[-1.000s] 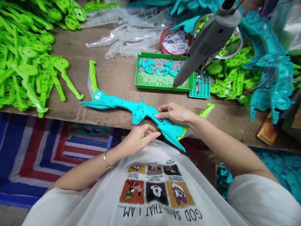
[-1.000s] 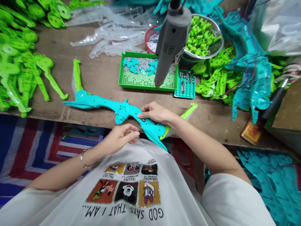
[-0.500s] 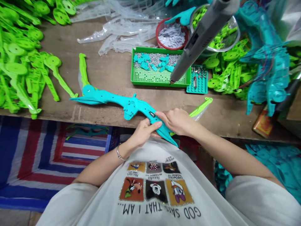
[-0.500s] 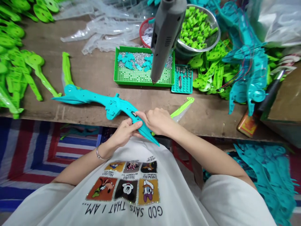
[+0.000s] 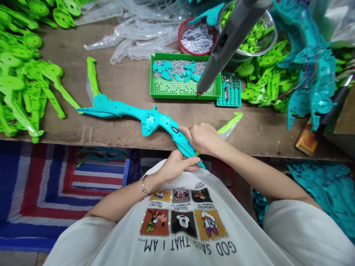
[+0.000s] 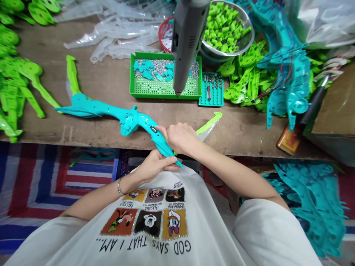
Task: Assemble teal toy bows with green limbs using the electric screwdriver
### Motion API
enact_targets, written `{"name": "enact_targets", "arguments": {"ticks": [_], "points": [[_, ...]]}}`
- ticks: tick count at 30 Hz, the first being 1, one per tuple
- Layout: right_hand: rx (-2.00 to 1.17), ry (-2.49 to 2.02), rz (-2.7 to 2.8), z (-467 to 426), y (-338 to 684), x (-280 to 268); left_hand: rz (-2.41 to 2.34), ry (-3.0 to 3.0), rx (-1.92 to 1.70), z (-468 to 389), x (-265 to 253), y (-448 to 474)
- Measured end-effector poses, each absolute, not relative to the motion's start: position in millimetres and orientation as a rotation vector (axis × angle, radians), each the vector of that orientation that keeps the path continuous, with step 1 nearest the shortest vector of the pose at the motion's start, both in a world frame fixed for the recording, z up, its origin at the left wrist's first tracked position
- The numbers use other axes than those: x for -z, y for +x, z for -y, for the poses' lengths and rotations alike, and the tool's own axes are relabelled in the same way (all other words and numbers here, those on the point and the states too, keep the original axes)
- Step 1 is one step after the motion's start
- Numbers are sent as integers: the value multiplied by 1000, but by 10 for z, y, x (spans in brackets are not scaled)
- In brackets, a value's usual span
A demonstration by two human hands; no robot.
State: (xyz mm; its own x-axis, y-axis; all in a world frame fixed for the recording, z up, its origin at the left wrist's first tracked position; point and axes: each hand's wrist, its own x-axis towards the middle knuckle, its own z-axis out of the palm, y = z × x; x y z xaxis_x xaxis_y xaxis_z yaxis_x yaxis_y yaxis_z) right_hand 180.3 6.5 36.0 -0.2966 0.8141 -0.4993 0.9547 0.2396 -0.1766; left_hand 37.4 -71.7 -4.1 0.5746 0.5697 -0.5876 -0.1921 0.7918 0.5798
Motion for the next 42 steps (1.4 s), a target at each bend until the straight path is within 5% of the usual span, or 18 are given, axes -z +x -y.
{"name": "enact_targets", "arguments": {"ticks": [10, 25, 32, 42], "points": [[747, 1733, -2125, -66, 1775, -350, -860, 496, -461, 713, 35, 372], [424, 1418, -2155, -108, 2161, -383, -836, 727, -303, 432, -64, -26], [437, 1707, -2271, -64, 2710, -246, -1933, 1612, -1127, -47, -149, -988], [235, 1841, -2534, -54, 3193, -239, -1686, 1451, -733, -210, 91, -1235]]}}
